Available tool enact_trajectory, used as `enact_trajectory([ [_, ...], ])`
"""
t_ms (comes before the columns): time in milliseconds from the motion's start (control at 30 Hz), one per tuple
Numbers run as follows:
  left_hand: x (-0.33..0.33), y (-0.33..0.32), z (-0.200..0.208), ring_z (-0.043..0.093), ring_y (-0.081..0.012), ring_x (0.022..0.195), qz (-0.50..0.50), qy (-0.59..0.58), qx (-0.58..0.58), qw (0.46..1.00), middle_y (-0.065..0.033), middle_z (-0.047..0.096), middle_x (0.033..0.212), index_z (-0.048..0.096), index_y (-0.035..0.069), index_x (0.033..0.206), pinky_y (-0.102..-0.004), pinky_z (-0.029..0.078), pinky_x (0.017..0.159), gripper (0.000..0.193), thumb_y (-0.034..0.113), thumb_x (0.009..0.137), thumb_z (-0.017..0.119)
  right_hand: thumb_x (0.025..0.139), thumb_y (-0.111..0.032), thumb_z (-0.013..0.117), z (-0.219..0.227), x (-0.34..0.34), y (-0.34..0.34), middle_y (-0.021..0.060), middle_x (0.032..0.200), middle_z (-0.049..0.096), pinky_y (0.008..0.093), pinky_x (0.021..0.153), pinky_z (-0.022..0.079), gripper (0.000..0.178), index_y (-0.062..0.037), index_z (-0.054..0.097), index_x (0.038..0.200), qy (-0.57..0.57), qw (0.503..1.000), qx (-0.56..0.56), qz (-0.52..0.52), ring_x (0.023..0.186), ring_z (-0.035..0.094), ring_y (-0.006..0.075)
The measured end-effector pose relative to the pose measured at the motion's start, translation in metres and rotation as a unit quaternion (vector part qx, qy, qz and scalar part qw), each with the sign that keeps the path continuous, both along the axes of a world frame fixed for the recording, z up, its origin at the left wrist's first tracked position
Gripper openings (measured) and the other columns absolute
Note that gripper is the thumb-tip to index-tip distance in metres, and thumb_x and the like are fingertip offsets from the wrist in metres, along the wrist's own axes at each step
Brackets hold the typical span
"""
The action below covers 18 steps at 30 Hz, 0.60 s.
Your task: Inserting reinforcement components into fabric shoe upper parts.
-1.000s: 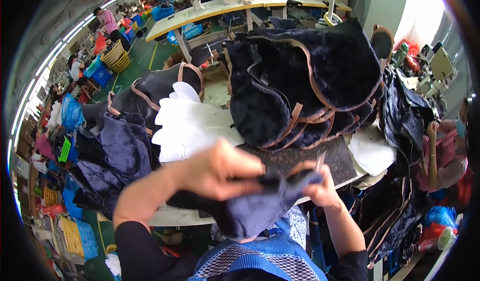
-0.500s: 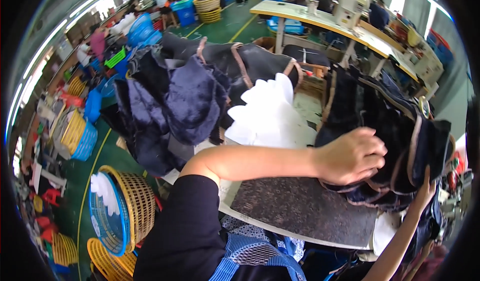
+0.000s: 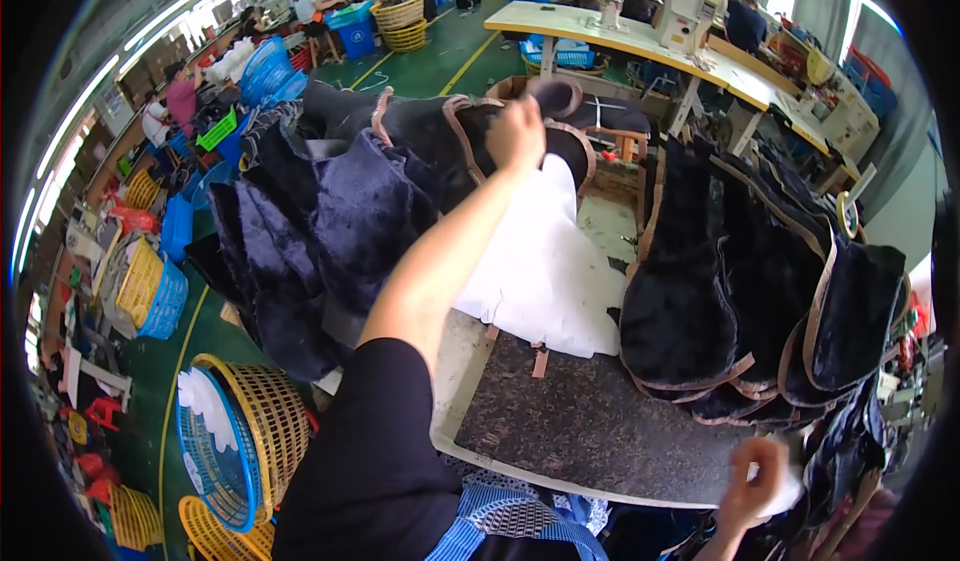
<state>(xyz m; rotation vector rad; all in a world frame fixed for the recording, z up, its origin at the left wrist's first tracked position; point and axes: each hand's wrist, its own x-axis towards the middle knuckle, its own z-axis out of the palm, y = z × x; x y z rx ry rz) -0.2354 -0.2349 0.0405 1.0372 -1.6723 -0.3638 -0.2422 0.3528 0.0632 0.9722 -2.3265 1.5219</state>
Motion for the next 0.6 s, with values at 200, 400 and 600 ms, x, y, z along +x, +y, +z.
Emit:
enact_trajectory([
  [200, 0.06, 0.019, 0.061, 0.059, -0.0124, 0.098, -0.21, 0.472, 0.031, 0.856, -0.0056, 0.068, 0.105, 0.066, -0.003, 0.112, -0.0272, 0.044, 0.091, 0.046, 0.041, 0.11, 0.053, 0.081, 0.003, 0.076, -0.001, 0.04, -0.072, 0.0134, 0.087, 0.069, 0.0344, 0.067, 0.057, 0.017, 0.0008, 0.07, 0.096, -0.045, 0.952, 0.148, 0.265, 0.075, 0.07, 0.0274],
  [400, 0.088, 0.065, 0.119, 0.053, -0.0087, 0.106, -0.263, 0.498, 0.069, 0.823, -0.0014, 0.065, 0.111, 0.066, 0.003, 0.115, -0.0248, 0.037, 0.099, 0.042, 0.043, 0.108, 0.056, 0.08, -0.009, 0.085, -0.003, 0.055, -0.172, 0.0229, 0.147, 0.049, 0.0461, 0.107, 0.049, 0.071, -0.007, 0.054, 0.144, 0.092, 0.924, 0.138, 0.346, 0.131, 0.053, 0.0424],
  [600, 0.089, 0.097, 0.129, 0.044, -0.0151, 0.133, -0.35, 0.441, 0.085, 0.822, -0.0035, 0.056, 0.138, 0.059, 0.007, 0.136, -0.0316, 0.029, 0.115, 0.06, 0.055, 0.099, 0.066, 0.082, -0.041, 0.087, 0.011, -0.029, -0.328, 0.0224, 0.14, 0.055, 0.041, 0.109, 0.045, 0.094, 0.0002, 0.039, 0.151, 0.068, 0.969, -0.029, 0.236, 0.129, 0.055, 0.0351],
])
